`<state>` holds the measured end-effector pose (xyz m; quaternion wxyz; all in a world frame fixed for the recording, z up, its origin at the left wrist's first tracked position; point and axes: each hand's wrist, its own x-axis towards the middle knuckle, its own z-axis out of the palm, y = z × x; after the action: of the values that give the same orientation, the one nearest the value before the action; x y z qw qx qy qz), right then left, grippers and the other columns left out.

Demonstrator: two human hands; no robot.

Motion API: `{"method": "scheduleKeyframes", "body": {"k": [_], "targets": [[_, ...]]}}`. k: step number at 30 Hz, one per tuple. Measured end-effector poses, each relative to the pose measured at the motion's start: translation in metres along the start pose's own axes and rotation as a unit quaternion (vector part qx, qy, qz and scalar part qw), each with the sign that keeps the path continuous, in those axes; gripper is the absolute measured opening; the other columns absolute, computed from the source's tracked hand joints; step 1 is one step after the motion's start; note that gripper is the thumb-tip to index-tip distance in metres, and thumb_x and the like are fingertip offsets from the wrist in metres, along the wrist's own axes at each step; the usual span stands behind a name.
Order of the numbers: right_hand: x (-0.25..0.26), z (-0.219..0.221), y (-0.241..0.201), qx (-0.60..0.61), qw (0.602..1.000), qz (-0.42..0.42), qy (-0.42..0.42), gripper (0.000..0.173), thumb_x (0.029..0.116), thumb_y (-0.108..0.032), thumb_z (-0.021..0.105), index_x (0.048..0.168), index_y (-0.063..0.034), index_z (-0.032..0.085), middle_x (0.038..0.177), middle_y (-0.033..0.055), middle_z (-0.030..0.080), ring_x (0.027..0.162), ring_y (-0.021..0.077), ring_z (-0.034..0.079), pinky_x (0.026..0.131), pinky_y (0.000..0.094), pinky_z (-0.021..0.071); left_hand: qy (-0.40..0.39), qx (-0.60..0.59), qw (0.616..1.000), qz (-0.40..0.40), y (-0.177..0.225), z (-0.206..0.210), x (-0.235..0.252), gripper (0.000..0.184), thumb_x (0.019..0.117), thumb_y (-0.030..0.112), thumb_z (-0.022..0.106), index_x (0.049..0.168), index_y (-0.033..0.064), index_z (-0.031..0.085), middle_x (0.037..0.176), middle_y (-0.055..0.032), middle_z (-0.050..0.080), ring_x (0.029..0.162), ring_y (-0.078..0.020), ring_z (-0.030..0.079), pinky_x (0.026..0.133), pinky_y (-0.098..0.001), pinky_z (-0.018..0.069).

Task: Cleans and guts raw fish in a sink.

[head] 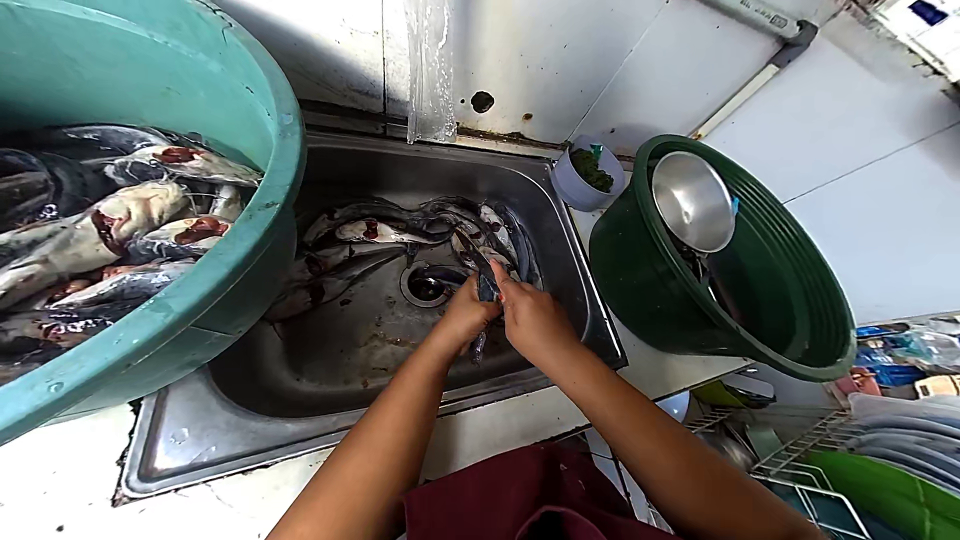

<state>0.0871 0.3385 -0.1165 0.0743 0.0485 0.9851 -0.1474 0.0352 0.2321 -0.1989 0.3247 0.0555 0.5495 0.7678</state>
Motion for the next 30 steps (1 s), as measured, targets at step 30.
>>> {"method": "scheduleKeyframes", "body": {"k": [30], "targets": [[-0.015, -0.013, -0.008, -0.098, 0.992, 0.002, -0.077, 0.063, 0.1043, -0.008, 0.042, 0.164, -0.0165, 0.027, 0.123, 0.0197, 0.067, 0.103, 0.0357, 0.070, 0.089, 0.0503, 0.0566, 0.038, -0.050, 0.998, 0.022, -0.001, -0.004, 0.001, 0.039, 0.0913, -0.004, 0.054, 0.128, 0.0070, 0.047, 0.083, -0.0062, 0.057, 0.063, -0.0122, 0.054, 0.056, -0.0277, 0.0474]]}}
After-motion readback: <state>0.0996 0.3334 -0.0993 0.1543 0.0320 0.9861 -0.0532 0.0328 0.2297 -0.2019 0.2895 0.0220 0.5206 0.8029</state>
